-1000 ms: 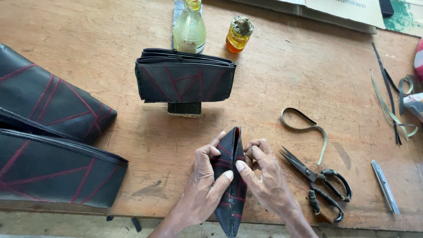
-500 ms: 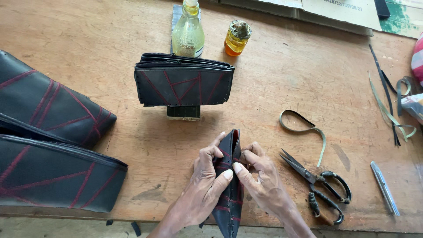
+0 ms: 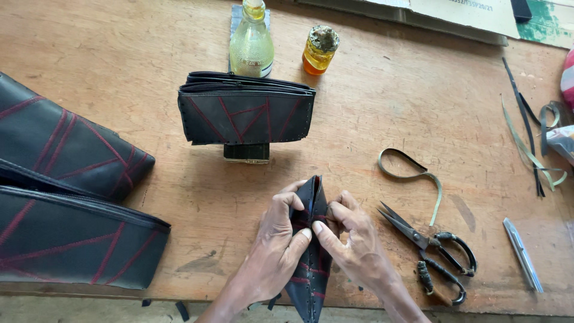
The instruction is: The person trims a small leather pouch with scissors, then repeatedly opens, closes, and presses the seams and edges of the pouch. They also handle a stack of similar pouches on the table. The work takes place on a wooden workbench with tools and materials nearby.
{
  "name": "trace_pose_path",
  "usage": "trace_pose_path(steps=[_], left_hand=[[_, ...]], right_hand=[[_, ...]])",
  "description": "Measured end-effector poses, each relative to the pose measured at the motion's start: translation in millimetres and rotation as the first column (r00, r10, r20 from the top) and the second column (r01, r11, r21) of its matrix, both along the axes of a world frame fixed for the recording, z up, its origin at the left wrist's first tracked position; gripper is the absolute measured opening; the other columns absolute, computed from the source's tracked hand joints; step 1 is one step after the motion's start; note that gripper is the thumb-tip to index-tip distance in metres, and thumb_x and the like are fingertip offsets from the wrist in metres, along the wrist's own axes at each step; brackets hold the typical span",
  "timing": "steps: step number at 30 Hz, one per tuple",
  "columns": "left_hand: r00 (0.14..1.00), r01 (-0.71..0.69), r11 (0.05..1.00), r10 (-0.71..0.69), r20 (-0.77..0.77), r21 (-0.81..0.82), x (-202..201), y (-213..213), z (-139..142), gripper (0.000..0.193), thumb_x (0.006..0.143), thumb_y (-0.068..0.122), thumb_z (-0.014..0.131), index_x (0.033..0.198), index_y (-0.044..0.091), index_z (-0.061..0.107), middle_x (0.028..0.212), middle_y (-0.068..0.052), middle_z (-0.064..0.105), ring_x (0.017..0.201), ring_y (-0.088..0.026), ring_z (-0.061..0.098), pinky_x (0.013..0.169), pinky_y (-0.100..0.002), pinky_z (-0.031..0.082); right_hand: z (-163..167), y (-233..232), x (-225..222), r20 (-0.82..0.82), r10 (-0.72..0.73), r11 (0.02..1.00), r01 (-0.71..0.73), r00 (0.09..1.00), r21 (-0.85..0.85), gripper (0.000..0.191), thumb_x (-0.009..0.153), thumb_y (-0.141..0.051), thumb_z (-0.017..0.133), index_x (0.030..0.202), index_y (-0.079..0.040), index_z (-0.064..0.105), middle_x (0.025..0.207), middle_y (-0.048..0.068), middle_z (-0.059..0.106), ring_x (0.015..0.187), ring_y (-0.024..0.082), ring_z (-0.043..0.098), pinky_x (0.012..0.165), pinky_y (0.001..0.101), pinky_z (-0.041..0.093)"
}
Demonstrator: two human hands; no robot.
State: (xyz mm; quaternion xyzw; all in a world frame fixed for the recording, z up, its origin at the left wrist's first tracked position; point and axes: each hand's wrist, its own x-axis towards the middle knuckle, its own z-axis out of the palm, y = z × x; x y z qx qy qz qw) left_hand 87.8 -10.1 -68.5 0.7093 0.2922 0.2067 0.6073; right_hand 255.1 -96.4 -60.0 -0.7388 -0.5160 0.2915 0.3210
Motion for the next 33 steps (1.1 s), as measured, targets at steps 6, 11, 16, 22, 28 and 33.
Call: trace_pose_path(steps=[6,11,16,22,28,33], left_hand=[[0.996,0.044,0.999,-0.042,0.075,-0.021,1,9,-4,0.03,0.097,0.009,0.057,0.12,0.013,0.038,0.168,-0.016,0.032,0.149,-0.033,0.038,0.115,-0.049,0.033],[0.989,-0.045,0.995,0.057,0.14,-0.087,7,7,-12,0.032,0.095,0.009,0.059,0.117,0.013,0.036,0.157,-0.014,0.048,0.135,-0.028,0.057,0.108,-0.044,0.046],[0.985,-0.063,0.998,0.065,0.159,-0.02,10,8,-13,0.04,0.094,0.007,0.063,0.119,0.012,0.033,0.148,-0.015,0.051,0.129,-0.028,0.056,0.108,-0.043,0.043],[0.995,-0.07,0.993,0.075,0.058,-0.092,11,5,-8,0.034,0.091,0.008,0.065,0.114,0.012,0.041,0.134,-0.011,0.061,0.117,-0.023,0.062,0.099,-0.041,0.049],[0.978,-0.093,0.987,0.115,0.174,-0.134,6,-11,0,0.018,0.095,0.006,0.063,0.108,0.008,0.05,0.114,-0.011,0.071,0.102,-0.018,0.067,0.091,-0.036,0.054],[0.978,-0.176,0.972,0.191,0.084,-0.158,10,-16,5,0.012,0.095,0.008,0.065,0.101,0.007,0.054,0.099,-0.007,0.076,0.082,-0.015,0.07,0.074,-0.032,0.057]], right_hand=[[0,2,2,-0.009,-0.011,1.0,0.01,1.0,-0.019,0.033,0.087,-0.029,0.069,0.076,-0.001,0.054,0.081,0.007,0.044,0.075,0.02,0.049,0.064,0.0385,0.043],[-1,4,10,-0.069,-0.027,0.999,0.024,0.997,-0.049,0.035,0.087,-0.03,0.072,0.077,-0.002,0.053,0.083,0.005,0.045,0.074,0.017,0.049,0.064,0.0374,0.047],[-3,9,14,-0.098,0.0,0.994,0.011,0.995,0.106,0.029,0.091,-0.029,0.071,0.09,-0.004,0.056,0.106,0.001,0.05,0.088,0.014,0.053,0.073,0.0353,0.05],[-3,7,12,-0.017,-0.039,0.998,0.04,0.999,0.05,0.03,0.082,-0.026,0.075,0.095,-0.004,0.06,0.083,0.004,0.047,0.076,0.016,0.049,0.07,0.0349,0.044],[1,-14,-2,0.004,-0.115,0.992,0.115,0.993,0.052,0.03,0.079,-0.024,0.079,0.086,-0.003,0.058,0.077,0.004,0.046,0.072,0.017,0.047,0.065,0.0342,0.043],[1,-22,-2,-0.013,-0.137,0.988,0.137,0.991,0.068,0.027,0.082,-0.026,0.078,0.09,-0.006,0.062,0.079,0.004,0.056,0.075,0.017,0.055,0.07,0.0338,0.049]])
